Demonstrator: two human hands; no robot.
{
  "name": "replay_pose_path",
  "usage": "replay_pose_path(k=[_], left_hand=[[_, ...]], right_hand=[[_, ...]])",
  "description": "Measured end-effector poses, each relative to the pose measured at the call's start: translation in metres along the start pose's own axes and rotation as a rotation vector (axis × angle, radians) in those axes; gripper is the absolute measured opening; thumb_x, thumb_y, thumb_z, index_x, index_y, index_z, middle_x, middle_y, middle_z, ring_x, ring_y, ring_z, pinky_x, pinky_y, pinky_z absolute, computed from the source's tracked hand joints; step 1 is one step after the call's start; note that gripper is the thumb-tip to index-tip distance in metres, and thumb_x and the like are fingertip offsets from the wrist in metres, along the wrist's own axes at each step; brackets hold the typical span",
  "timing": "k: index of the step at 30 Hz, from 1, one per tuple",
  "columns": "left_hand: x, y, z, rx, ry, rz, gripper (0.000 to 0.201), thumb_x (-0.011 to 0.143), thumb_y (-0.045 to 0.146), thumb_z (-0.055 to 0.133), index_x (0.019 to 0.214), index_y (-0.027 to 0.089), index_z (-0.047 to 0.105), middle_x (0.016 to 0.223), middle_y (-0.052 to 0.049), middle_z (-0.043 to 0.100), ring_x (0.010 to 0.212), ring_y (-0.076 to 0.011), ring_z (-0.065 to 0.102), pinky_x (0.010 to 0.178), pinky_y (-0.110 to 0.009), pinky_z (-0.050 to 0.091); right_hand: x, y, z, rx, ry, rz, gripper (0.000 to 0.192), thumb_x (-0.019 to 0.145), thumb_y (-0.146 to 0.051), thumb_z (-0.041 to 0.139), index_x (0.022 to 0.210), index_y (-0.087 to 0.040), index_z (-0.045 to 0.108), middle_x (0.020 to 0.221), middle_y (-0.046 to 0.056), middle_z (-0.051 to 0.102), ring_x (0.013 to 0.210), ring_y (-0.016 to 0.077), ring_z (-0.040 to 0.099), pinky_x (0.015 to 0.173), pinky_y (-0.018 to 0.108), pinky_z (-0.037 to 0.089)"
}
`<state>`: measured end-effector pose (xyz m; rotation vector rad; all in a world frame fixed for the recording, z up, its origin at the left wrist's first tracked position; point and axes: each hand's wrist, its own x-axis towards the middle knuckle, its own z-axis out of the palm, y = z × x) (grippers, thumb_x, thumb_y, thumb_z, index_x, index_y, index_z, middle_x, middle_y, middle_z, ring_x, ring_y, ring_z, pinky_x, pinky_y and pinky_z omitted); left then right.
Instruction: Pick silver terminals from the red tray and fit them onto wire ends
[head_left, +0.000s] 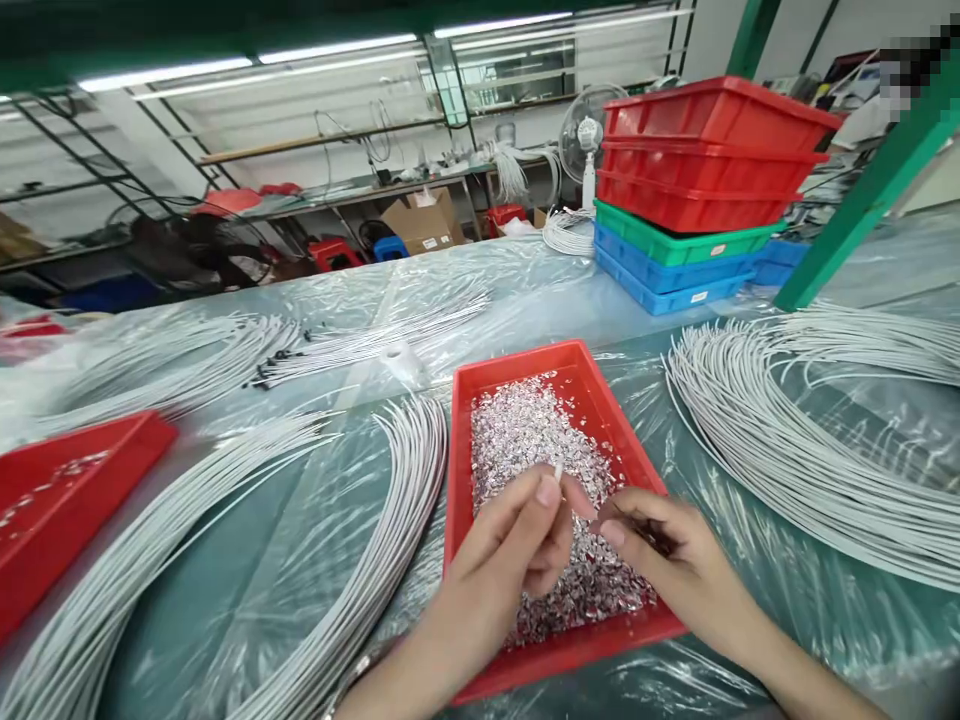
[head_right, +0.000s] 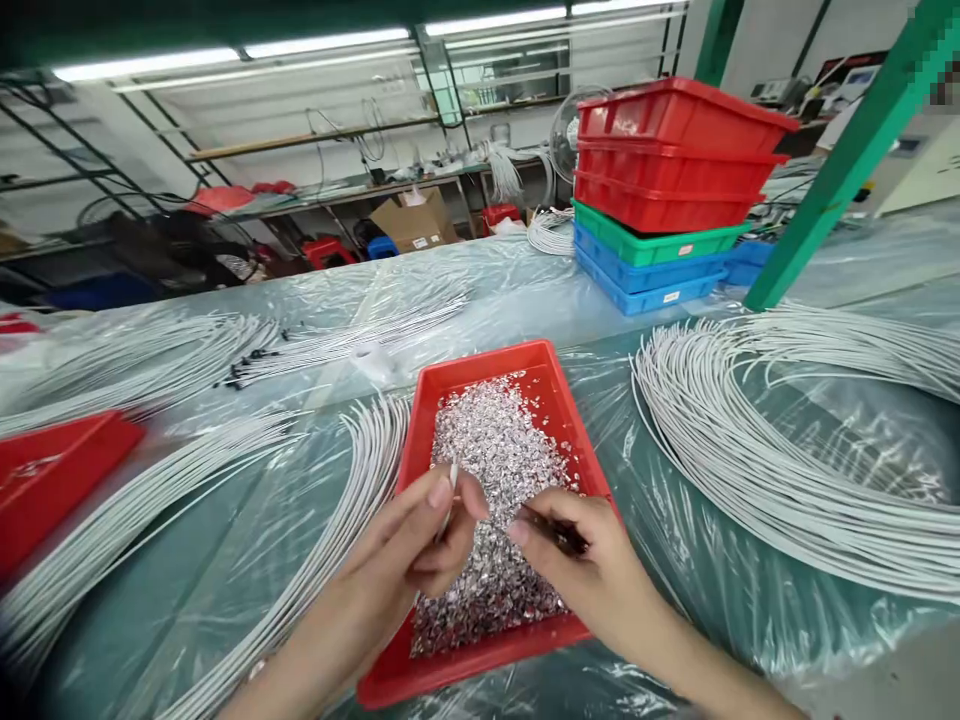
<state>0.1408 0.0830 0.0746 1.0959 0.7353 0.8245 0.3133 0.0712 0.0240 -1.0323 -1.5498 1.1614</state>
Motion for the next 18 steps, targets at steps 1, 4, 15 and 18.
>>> replay_pose_path(k=[1,4,15,18], left_hand=[[-0.001,-0.005,0.001,0.005,-0.017,-0.013,0.029,0.097,0.039,0.041,0.085,0.018,0.057,0.056,0.008,0.032,0.047,-0.0071,0.021,0.043,-0.021,0.018],[-0.002,-0.017,0.004,0.006,-0.077,-0.048,0.032,0.096,0.04,0.043,0.08,0.018,0.059,0.052,0.009,0.029,0.044,-0.0065,0.021,0.042,-0.021,0.017],[-0.004,-0.022,0.004,0.081,-0.113,-0.105,0.035,0.093,0.045,0.045,0.079,0.02,0.063,0.053,0.007,0.03,0.047,-0.0094,0.024,0.045,-0.026,0.018],[-0.004,-0.023,0.004,0.093,-0.086,-0.096,0.033,0.093,0.042,0.045,0.074,0.02,0.059,0.053,0.007,0.03,0.048,-0.0097,0.024,0.045,-0.026,0.018]], right_hand=[[-0.002,0.0,-0.001,0.021,-0.001,-0.012,0.022,0.091,-0.038,0.054,0.079,-0.02,0.058,0.064,-0.003,0.046,0.057,0.0113,0.041,0.052,0.022,0.035],[-0.008,0.0,-0.003,0.081,0.006,-0.046,0.03,0.093,-0.048,0.047,0.094,-0.021,0.061,0.071,-0.001,0.05,0.063,0.0133,0.047,0.058,0.024,0.04],[-0.012,0.003,-0.003,0.196,-0.015,-0.118,0.021,0.096,-0.035,0.047,0.11,-0.022,0.056,0.07,-0.002,0.047,0.059,0.0122,0.046,0.057,0.025,0.04],[-0.012,0.002,-0.001,0.227,-0.083,-0.162,0.017,0.095,-0.028,0.05,0.111,-0.023,0.054,0.075,-0.001,0.054,0.062,0.0116,0.049,0.055,0.024,0.039]])
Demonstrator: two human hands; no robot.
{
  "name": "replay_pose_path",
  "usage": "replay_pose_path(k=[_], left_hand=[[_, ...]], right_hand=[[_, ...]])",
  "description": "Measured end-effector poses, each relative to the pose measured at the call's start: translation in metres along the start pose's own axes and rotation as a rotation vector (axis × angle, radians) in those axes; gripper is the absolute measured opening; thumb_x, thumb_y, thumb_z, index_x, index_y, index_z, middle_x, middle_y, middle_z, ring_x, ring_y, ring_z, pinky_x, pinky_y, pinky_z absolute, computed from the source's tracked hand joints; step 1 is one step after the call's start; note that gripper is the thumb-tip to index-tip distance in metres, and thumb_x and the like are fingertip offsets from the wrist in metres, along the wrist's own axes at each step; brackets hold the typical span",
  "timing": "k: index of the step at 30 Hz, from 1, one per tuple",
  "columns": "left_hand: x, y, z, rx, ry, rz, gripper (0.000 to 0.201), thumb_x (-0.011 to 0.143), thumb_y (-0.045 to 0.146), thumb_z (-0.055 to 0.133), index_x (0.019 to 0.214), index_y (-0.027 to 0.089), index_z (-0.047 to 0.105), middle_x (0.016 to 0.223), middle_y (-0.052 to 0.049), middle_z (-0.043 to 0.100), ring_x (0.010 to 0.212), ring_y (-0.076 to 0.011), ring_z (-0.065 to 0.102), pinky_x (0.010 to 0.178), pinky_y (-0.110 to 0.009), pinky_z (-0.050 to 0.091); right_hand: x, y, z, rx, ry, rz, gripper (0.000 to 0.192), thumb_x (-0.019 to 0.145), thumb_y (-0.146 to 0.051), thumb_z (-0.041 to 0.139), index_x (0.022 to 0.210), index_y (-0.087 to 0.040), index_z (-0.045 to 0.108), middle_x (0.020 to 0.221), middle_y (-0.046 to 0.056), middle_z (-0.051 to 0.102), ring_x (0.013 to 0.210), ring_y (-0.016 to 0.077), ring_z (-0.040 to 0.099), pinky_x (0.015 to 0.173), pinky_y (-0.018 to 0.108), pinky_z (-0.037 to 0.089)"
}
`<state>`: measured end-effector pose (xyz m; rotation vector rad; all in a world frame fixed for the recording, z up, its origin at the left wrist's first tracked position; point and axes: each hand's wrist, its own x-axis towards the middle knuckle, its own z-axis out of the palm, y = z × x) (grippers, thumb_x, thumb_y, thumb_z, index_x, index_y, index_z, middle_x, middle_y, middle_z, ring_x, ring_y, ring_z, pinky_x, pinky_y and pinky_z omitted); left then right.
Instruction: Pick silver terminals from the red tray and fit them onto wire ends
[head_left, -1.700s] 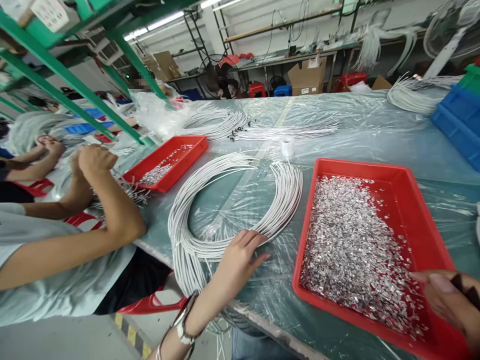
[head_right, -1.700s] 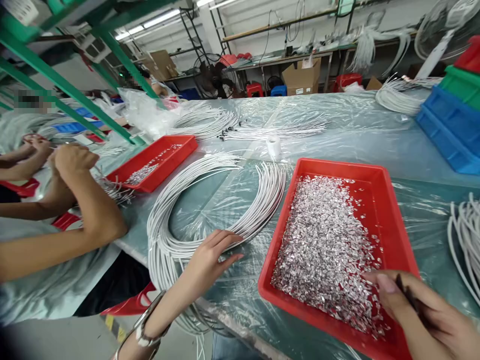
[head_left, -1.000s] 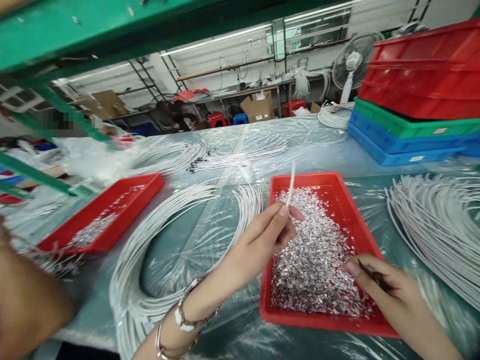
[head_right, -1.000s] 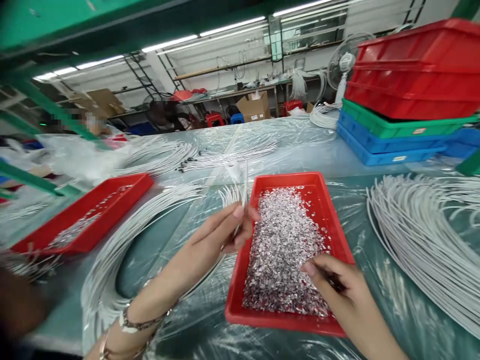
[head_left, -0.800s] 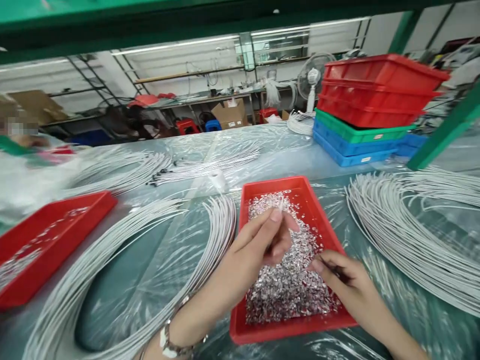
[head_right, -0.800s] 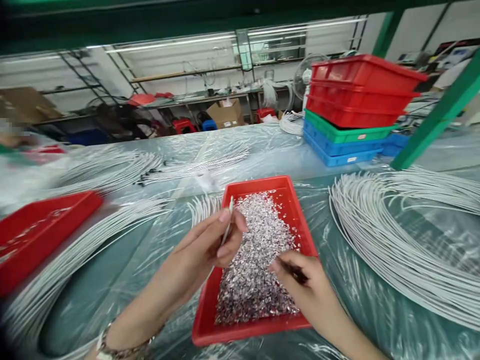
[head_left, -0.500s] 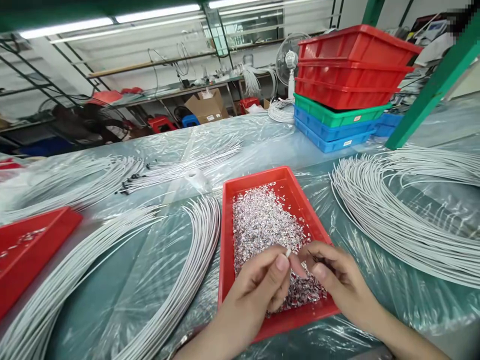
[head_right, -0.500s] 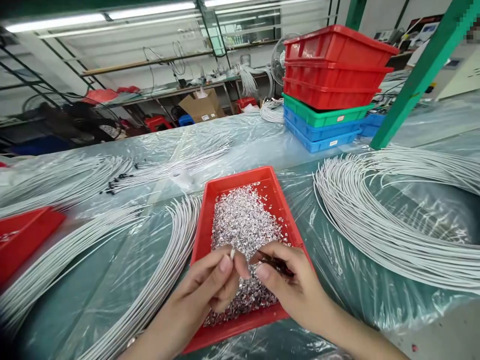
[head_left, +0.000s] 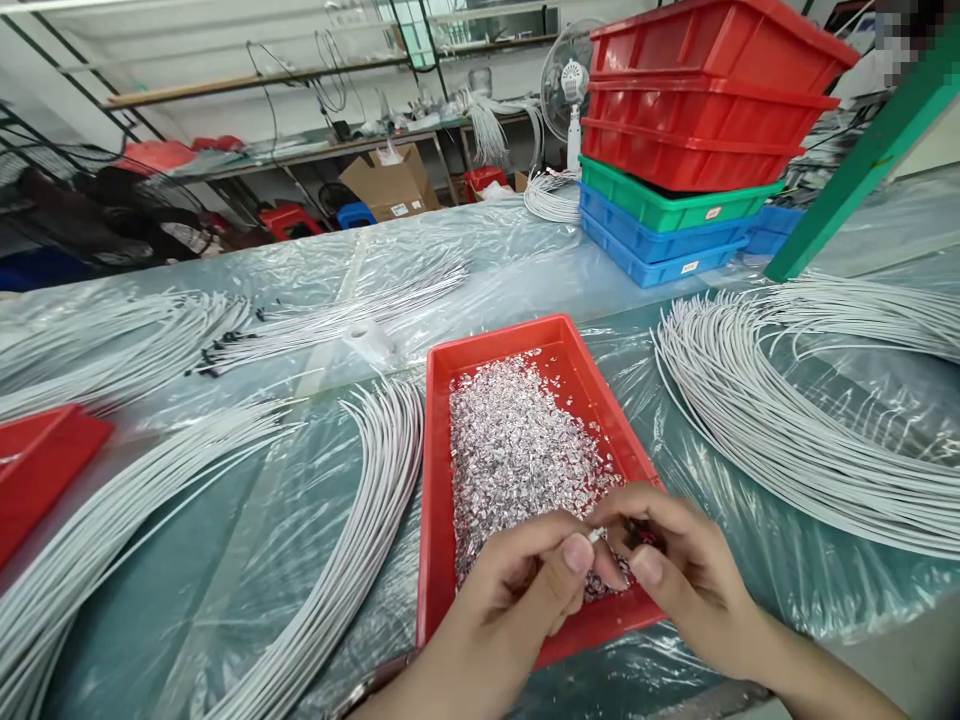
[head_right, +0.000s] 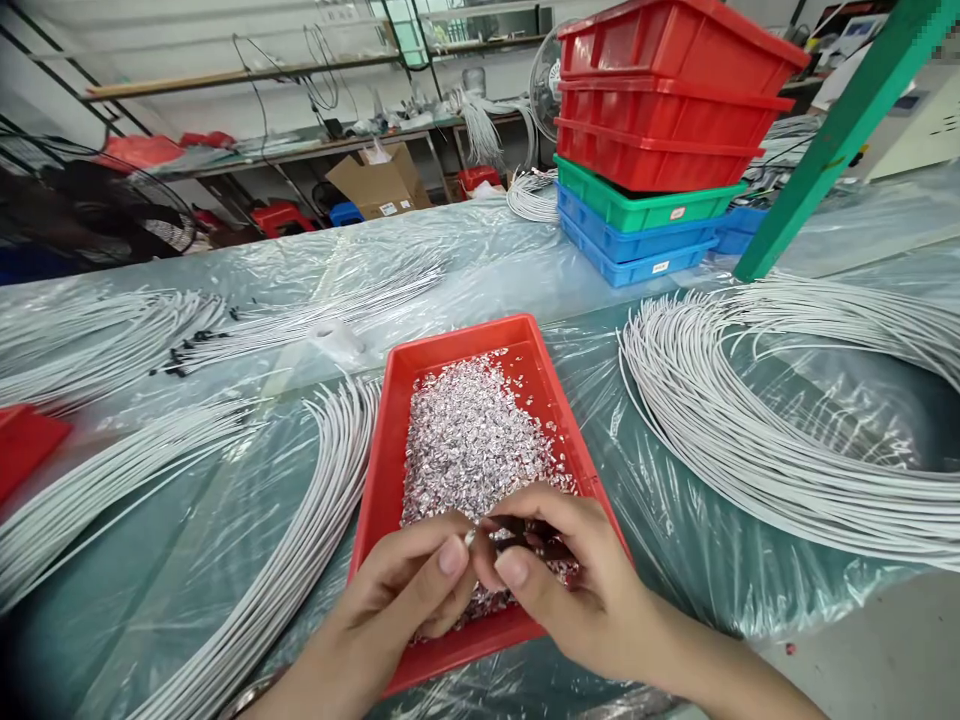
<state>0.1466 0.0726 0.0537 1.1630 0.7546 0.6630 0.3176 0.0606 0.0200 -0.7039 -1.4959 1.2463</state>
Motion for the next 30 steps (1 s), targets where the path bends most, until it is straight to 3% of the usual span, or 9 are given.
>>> replay_pose_path(k=[4,9,13,18,25,30], left_hand=[[0.001,0.002,0.002,0.087,0.032,0.057,0.036,0.094,0.036,0.045,0.062,0.02,0.047,0.054,0.006,0.033,0.048,-0.0095,0.028,0.046,-0.025,0.022],[0.003,0.006,0.006,0.183,0.063,0.12,0.033,0.093,0.028,0.044,0.061,0.02,0.043,0.054,0.006,0.034,0.048,-0.0095,0.03,0.045,-0.024,0.025],[0.001,0.001,0.004,0.253,0.104,0.154,0.028,0.092,0.024,0.046,0.065,0.02,0.049,0.056,0.005,0.038,0.051,-0.0097,0.031,0.047,-0.023,0.029],[-0.006,-0.01,-0.002,0.38,0.147,0.148,0.016,0.091,0.023,0.05,0.08,0.02,0.062,0.072,-0.001,0.059,0.064,-0.013,0.05,0.058,-0.024,0.041],[-0.006,-0.001,-0.006,0.502,0.111,0.154,0.024,0.093,0.027,0.047,0.078,0.02,0.064,0.066,-0.001,0.061,0.06,-0.014,0.053,0.053,-0.024,0.041],[-0.006,0.004,-0.01,0.611,0.022,0.158,0.023,0.094,0.024,0.045,0.084,0.019,0.066,0.067,-0.003,0.064,0.058,-0.0136,0.054,0.053,-0.025,0.04]], right_hand=[[0.0,-0.001,0.0,-0.088,-0.004,-0.012,0.015,0.093,-0.024,0.053,0.108,-0.023,0.054,0.074,-0.001,0.055,0.059,0.0121,0.049,0.053,0.024,0.039],[0.001,-0.004,-0.001,-0.314,0.025,-0.047,0.01,0.091,-0.023,0.055,0.101,-0.023,0.056,0.073,0.0,0.058,0.06,0.0135,0.053,0.05,0.024,0.041],[0.003,-0.006,-0.001,-0.367,0.032,-0.068,0.009,0.091,-0.024,0.055,0.1,-0.023,0.057,0.074,0.001,0.061,0.061,0.0147,0.056,0.05,0.024,0.043],[0.004,-0.007,-0.002,-0.384,0.046,-0.078,0.012,0.09,-0.025,0.059,0.101,-0.024,0.058,0.077,0.001,0.062,0.065,0.0149,0.058,0.054,0.024,0.045],[0.003,-0.004,-0.004,-0.384,0.019,-0.03,0.009,0.09,-0.027,0.059,0.098,-0.024,0.058,0.077,0.001,0.062,0.065,0.0147,0.058,0.054,0.024,0.044],[0.003,-0.005,-0.005,-0.365,-0.005,-0.012,0.009,0.09,-0.027,0.059,0.099,-0.024,0.058,0.075,0.001,0.062,0.064,0.0143,0.056,0.056,0.024,0.044]])
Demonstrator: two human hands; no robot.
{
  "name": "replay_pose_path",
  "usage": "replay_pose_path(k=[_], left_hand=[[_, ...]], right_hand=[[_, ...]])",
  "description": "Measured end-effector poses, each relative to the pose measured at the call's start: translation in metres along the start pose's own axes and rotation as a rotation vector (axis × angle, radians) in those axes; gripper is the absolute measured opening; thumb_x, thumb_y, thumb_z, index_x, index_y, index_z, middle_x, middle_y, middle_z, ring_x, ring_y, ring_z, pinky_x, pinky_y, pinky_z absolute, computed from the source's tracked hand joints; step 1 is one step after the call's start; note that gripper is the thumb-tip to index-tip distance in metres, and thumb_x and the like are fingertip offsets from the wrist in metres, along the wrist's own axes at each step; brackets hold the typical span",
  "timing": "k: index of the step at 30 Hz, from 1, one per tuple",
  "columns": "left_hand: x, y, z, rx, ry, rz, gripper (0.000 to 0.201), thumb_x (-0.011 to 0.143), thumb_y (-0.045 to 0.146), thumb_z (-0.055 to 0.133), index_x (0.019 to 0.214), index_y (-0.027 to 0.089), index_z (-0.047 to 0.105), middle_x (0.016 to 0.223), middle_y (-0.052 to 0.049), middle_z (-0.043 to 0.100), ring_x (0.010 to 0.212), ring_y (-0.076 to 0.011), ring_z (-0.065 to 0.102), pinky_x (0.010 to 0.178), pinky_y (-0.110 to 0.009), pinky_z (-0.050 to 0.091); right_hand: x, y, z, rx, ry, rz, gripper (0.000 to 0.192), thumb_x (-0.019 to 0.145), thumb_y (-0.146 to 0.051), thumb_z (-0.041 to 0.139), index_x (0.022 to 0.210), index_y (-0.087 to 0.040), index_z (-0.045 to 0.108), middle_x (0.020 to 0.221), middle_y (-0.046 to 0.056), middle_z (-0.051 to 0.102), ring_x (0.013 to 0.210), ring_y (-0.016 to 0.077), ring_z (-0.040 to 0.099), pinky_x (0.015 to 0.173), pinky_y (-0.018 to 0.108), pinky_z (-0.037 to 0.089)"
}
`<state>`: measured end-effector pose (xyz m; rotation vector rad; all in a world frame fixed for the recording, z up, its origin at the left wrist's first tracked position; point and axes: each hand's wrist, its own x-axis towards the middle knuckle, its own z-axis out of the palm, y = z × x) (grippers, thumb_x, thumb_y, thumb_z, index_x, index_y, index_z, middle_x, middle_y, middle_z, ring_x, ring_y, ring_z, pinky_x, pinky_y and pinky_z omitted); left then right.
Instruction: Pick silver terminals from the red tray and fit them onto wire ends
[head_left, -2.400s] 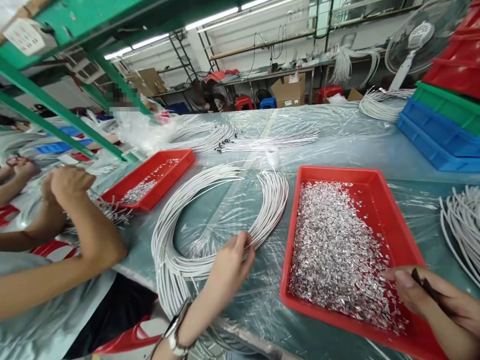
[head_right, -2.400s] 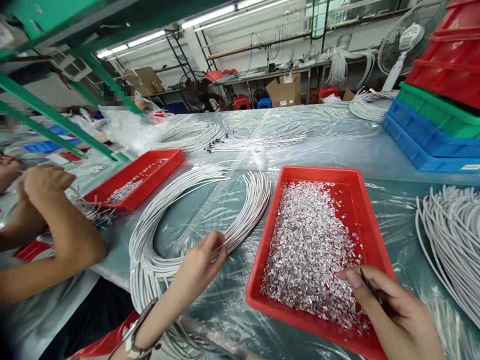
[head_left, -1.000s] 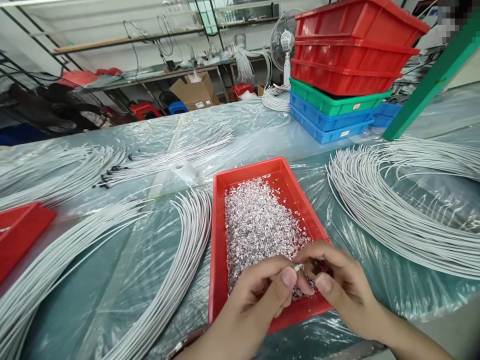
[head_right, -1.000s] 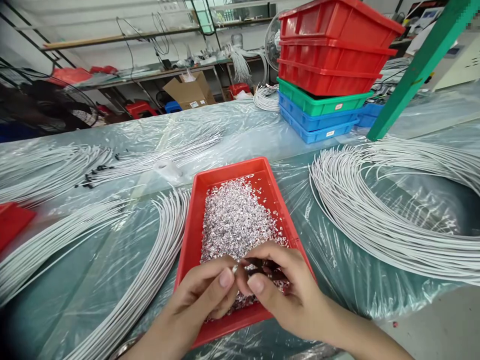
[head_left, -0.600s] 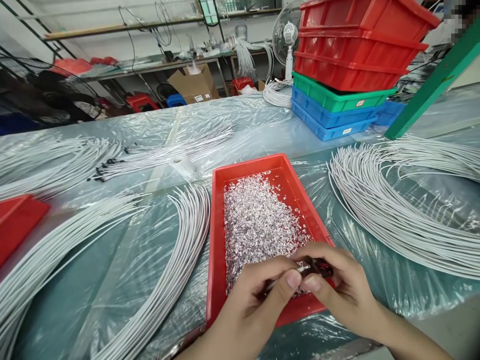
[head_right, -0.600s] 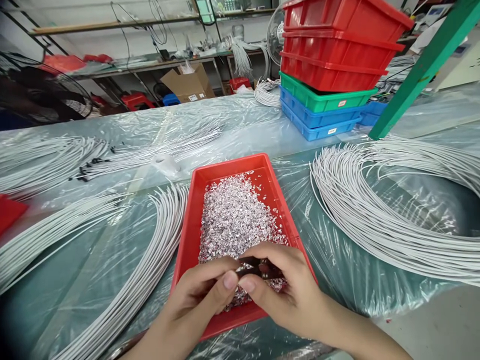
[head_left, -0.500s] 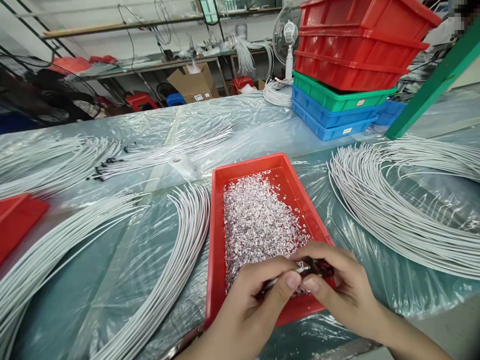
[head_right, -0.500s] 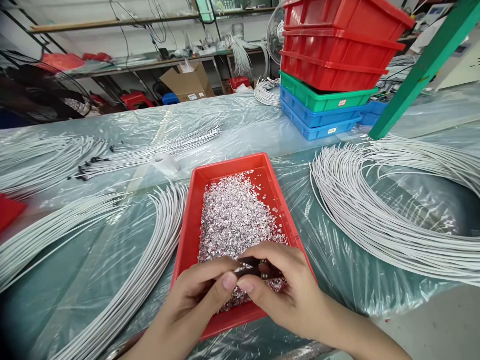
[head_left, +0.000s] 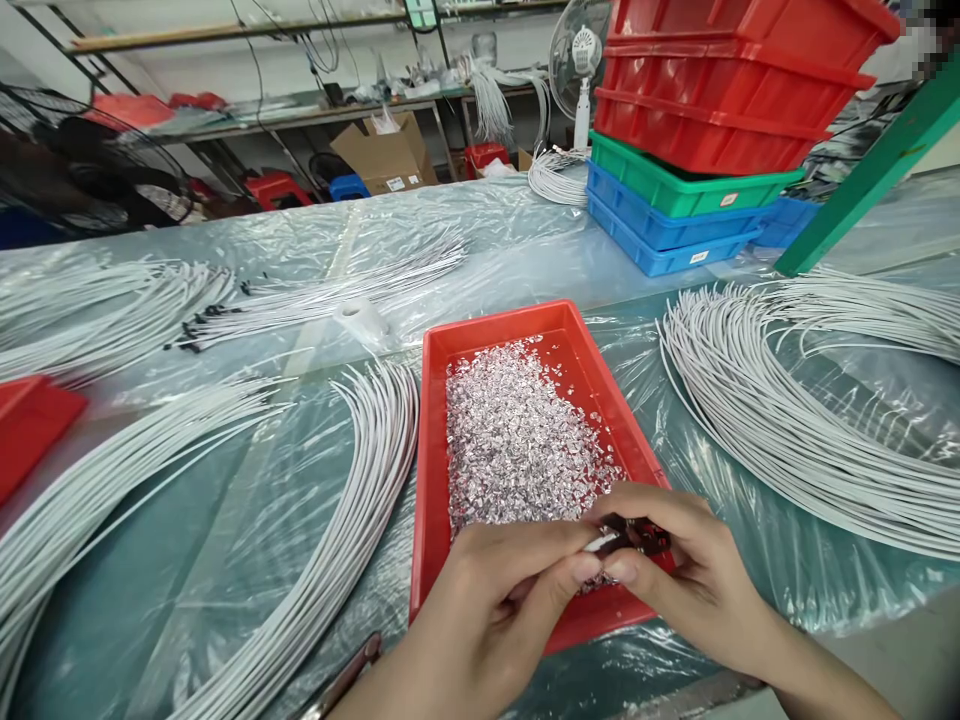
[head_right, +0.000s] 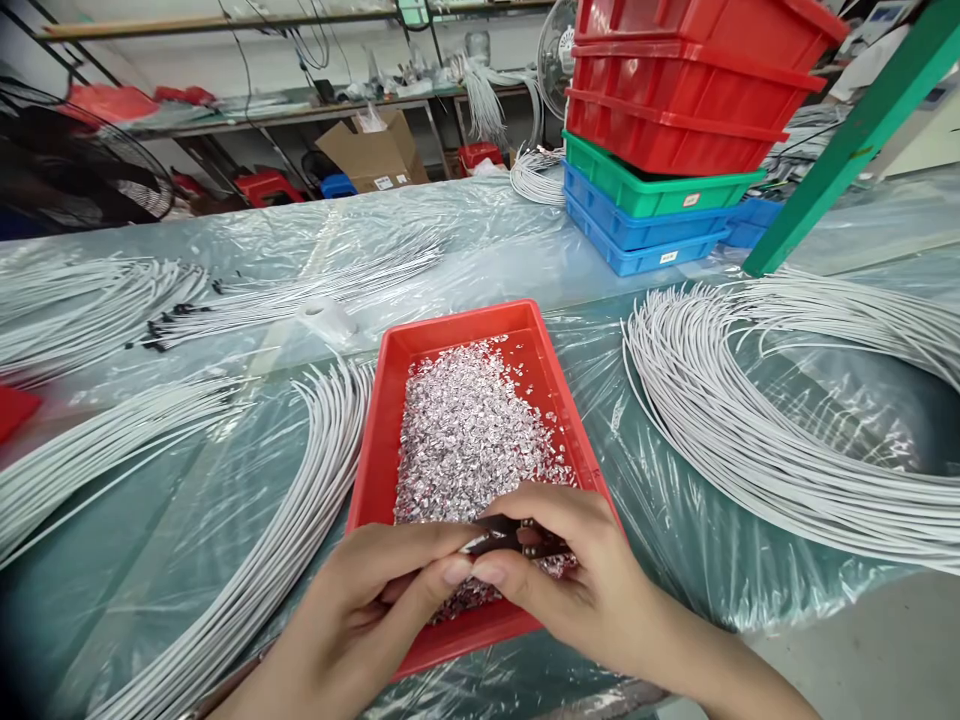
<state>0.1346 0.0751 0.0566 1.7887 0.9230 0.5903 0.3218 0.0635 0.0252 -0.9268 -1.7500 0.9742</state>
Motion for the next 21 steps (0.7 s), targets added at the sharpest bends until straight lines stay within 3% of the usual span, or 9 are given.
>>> replay_pose_path(k=[12,21], left_hand=[[-0.0004,-0.0024,0.0032,0.166,0.055,0.164,0.02,0.094,0.016,0.043,0.092,0.019,0.062,0.072,-0.004,0.066,0.059,-0.0139,0.059,0.054,-0.026,0.041],[0.0,-0.0029,-0.0008,0.097,-0.027,0.098,0.024,0.095,0.019,0.042,0.087,0.022,0.064,0.07,-0.003,0.065,0.06,-0.0145,0.058,0.055,-0.026,0.041]], right_hand=[[-0.0016,-0.0034,-0.0005,0.099,-0.023,0.07,0.012,0.09,-0.026,0.061,0.102,-0.024,0.06,0.078,0.001,0.064,0.064,0.0134,0.057,0.054,0.023,0.045],[0.0003,0.0007,-0.0012,0.222,-0.104,0.194,0.009,0.091,-0.03,0.057,0.092,-0.021,0.058,0.073,-0.001,0.054,0.061,0.012,0.047,0.052,0.023,0.036]])
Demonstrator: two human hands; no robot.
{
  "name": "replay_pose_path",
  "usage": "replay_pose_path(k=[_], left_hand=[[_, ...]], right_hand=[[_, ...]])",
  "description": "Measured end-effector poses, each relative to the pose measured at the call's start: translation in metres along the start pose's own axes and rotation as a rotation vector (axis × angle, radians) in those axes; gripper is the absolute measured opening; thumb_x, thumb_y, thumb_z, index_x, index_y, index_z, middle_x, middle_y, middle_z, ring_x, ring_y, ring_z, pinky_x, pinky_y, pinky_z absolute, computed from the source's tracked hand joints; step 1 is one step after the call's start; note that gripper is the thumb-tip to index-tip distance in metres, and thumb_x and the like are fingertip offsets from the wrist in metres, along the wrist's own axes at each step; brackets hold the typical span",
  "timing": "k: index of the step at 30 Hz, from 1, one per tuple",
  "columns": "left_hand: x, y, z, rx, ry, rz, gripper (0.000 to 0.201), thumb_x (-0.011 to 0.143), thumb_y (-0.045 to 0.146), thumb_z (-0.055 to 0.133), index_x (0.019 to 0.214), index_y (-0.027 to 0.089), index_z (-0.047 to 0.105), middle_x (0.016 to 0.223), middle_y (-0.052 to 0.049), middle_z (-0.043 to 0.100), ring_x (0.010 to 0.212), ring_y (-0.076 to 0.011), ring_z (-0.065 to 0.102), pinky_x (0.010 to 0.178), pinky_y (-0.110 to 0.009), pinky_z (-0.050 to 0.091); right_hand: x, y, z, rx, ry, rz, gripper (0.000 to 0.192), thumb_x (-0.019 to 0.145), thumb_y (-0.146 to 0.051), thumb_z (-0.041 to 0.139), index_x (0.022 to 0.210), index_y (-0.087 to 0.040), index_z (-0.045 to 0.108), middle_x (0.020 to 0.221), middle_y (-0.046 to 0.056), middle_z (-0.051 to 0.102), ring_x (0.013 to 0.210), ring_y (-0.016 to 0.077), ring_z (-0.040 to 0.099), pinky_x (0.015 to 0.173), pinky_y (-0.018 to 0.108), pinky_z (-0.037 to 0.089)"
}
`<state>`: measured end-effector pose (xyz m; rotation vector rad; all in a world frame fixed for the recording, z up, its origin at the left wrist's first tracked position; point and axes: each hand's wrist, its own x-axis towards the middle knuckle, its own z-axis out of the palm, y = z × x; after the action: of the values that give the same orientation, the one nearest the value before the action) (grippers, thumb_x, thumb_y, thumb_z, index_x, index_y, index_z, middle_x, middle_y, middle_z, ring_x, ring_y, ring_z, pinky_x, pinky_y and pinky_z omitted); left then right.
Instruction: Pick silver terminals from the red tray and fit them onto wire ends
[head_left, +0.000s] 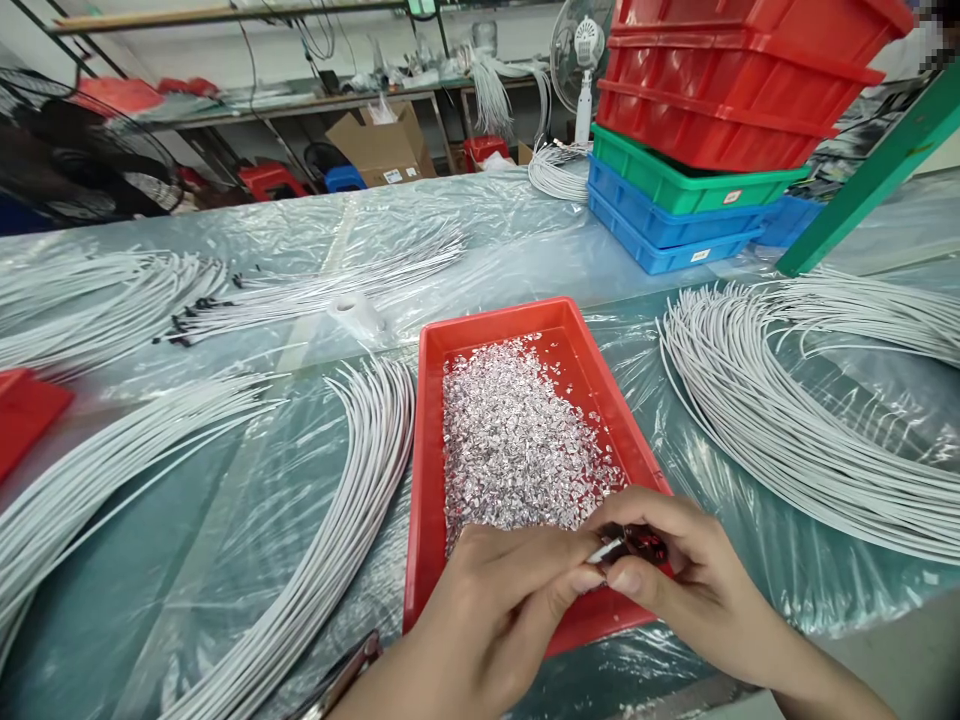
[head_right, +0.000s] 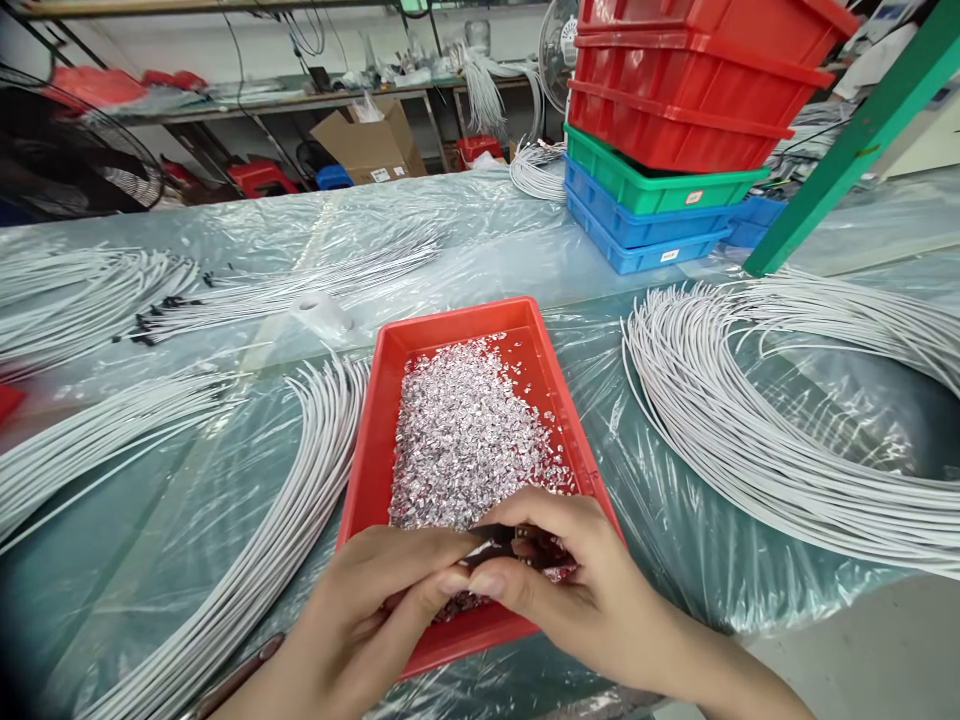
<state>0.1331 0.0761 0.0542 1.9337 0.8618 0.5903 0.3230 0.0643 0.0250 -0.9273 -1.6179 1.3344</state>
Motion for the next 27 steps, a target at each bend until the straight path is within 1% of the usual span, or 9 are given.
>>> replay_pose_path(k=[7,10,13,15,19,21,23,25,27], left_hand=[[0.0,-0.001,0.001,0.02,0.06,0.013,0.029,0.095,0.025,0.043,0.076,0.022,0.065,0.059,-0.001,0.06,0.055,-0.0137,0.055,0.052,-0.025,0.041],[-0.001,-0.004,0.002,0.048,0.104,0.018,0.029,0.095,0.026,0.043,0.074,0.021,0.063,0.06,-0.001,0.062,0.053,-0.0126,0.053,0.049,-0.024,0.039],[-0.002,-0.005,0.002,0.055,0.143,0.073,0.028,0.095,0.027,0.043,0.076,0.02,0.062,0.063,-0.001,0.064,0.053,-0.0117,0.053,0.045,-0.023,0.037],[-0.002,-0.002,0.002,0.059,0.147,0.106,0.027,0.096,0.027,0.042,0.077,0.019,0.061,0.065,-0.001,0.066,0.054,-0.011,0.055,0.047,-0.022,0.038],[-0.004,0.006,0.002,0.059,0.152,0.155,0.026,0.098,0.029,0.039,0.082,0.02,0.058,0.067,0.001,0.067,0.057,-0.0101,0.059,0.057,-0.022,0.042],[-0.006,0.007,0.004,0.052,0.172,0.098,0.025,0.098,0.029,0.039,0.084,0.022,0.059,0.067,0.002,0.066,0.058,-0.01,0.059,0.058,-0.022,0.042],[-0.006,0.007,0.005,0.038,0.161,-0.009,0.026,0.097,0.03,0.04,0.082,0.023,0.06,0.068,0.002,0.067,0.058,-0.0107,0.058,0.055,-0.023,0.04],[-0.006,0.005,0.007,0.011,0.124,-0.091,0.029,0.097,0.032,0.04,0.079,0.023,0.062,0.067,0.002,0.067,0.058,-0.0116,0.056,0.053,-0.024,0.039],[-0.005,0.004,0.009,-0.013,0.104,-0.12,0.03,0.096,0.032,0.04,0.078,0.022,0.062,0.067,0.001,0.066,0.057,-0.0112,0.054,0.054,-0.024,0.038]], right_hand=[[0.0,-0.003,0.0,0.039,-0.028,-0.001,0.007,0.092,-0.028,0.057,0.091,-0.021,0.057,0.073,-0.002,0.053,0.061,0.011,0.045,0.052,0.022,0.034],[-0.001,-0.003,-0.001,0.052,-0.026,0.029,0.008,0.092,-0.029,0.058,0.09,-0.021,0.057,0.074,-0.002,0.054,0.062,0.011,0.045,0.052,0.022,0.035],[-0.001,-0.004,-0.002,0.083,-0.035,0.053,0.008,0.092,-0.03,0.058,0.09,-0.022,0.058,0.074,-0.002,0.055,0.062,0.0109,0.047,0.053,0.021,0.036],[0.002,-0.004,-0.001,0.092,-0.04,0.066,0.007,0.092,-0.03,0.058,0.092,-0.023,0.058,0.076,-0.002,0.057,0.064,0.0112,0.048,0.054,0.021,0.037],[0.007,0.0,0.002,0.031,0.07,0.092,0.009,0.093,-0.032,0.055,0.09,-0.024,0.059,0.075,-0.002,0.054,0.067,0.0125,0.048,0.058,0.022,0.038],[0.008,0.001,0.001,0.053,0.109,0.077,0.011,0.094,-0.033,0.054,0.089,-0.024,0.059,0.074,-0.002,0.051,0.066,0.0124,0.046,0.059,0.023,0.037],[0.005,0.001,-0.001,0.13,0.114,0.04,0.012,0.093,-0.037,0.054,0.094,-0.026,0.06,0.072,-0.003,0.048,0.063,0.0114,0.042,0.057,0.022,0.035],[0.002,-0.001,-0.003,0.22,0.099,0.004,0.016,0.09,-0.04,0.059,0.1,-0.028,0.061,0.066,-0.005,0.04,0.056,0.0103,0.034,0.051,0.022,0.03],[0.0,-0.003,-0.004,0.287,0.054,-0.014,0.019,0.086,-0.039,0.064,0.102,-0.028,0.06,0.061,-0.007,0.032,0.053,0.0098,0.027,0.047,0.022,0.023]])
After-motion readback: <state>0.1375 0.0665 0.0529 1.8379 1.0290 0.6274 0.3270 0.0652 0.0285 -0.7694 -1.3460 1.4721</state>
